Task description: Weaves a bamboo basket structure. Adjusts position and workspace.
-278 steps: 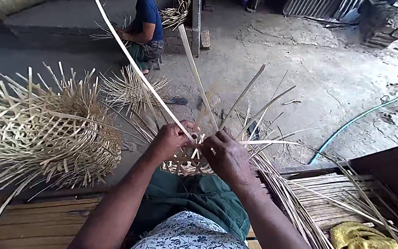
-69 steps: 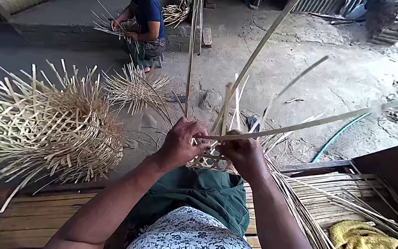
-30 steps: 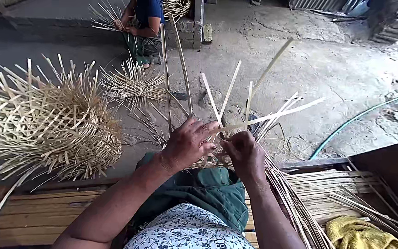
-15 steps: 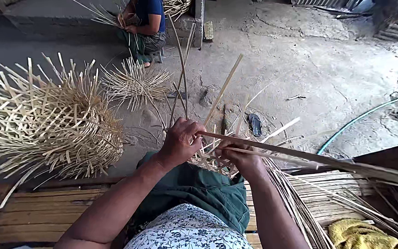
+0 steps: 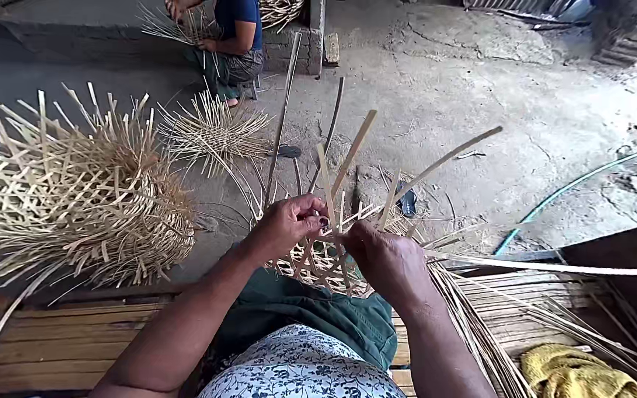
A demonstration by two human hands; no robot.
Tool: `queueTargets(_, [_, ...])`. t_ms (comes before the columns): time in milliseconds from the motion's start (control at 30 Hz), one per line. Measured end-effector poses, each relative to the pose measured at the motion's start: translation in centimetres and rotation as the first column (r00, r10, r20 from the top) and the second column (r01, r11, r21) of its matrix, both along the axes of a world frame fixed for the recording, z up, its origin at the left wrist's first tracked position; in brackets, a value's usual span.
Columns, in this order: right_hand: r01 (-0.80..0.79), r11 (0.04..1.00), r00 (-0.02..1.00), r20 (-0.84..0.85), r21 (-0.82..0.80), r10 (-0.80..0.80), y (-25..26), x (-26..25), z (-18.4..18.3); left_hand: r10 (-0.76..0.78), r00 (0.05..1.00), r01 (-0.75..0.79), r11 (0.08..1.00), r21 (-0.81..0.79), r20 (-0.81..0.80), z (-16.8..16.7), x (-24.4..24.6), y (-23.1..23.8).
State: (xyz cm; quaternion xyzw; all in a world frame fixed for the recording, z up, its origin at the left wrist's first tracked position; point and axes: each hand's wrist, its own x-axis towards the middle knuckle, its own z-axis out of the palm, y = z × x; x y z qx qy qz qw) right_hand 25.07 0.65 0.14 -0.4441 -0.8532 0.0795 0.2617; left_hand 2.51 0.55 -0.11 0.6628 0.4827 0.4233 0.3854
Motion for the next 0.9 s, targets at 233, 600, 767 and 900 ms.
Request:
queueTargets(233, [0.048, 0.985, 0.999, 0.009, -0.165, -0.048, 1.0, 0.2, 0.5, 0.099, 0.995, -0.072, 0.882, 0.466, -0.033, -2.0, 0.9, -0.7])
queueTargets(600, [0.241, 0.969, 0.947, -0.234, 0.059, -0.221, 0.4, 0.7, -0.3, 0.240, 0.823, 0.159, 0.772, 0.615, -0.514, 2.5, 1.8, 1.2])
queueTargets(767, [-0.065, 0.925, 0.855, -0.498, -0.375, -0.142, 1.4, 2.2, 0.9, 0.107, 0.935, 0.086, 0.855, 0.511, -0.338, 2.2, 2.0, 0.5])
queueTargets(900, [-0.487, 0.784, 0.559, -0.827, -0.385, -0.059, 2.9, 2.8, -1.6, 0.150, 0.955, -0.017, 0.890, 0.456, -0.257, 0.4, 0.6, 1.3])
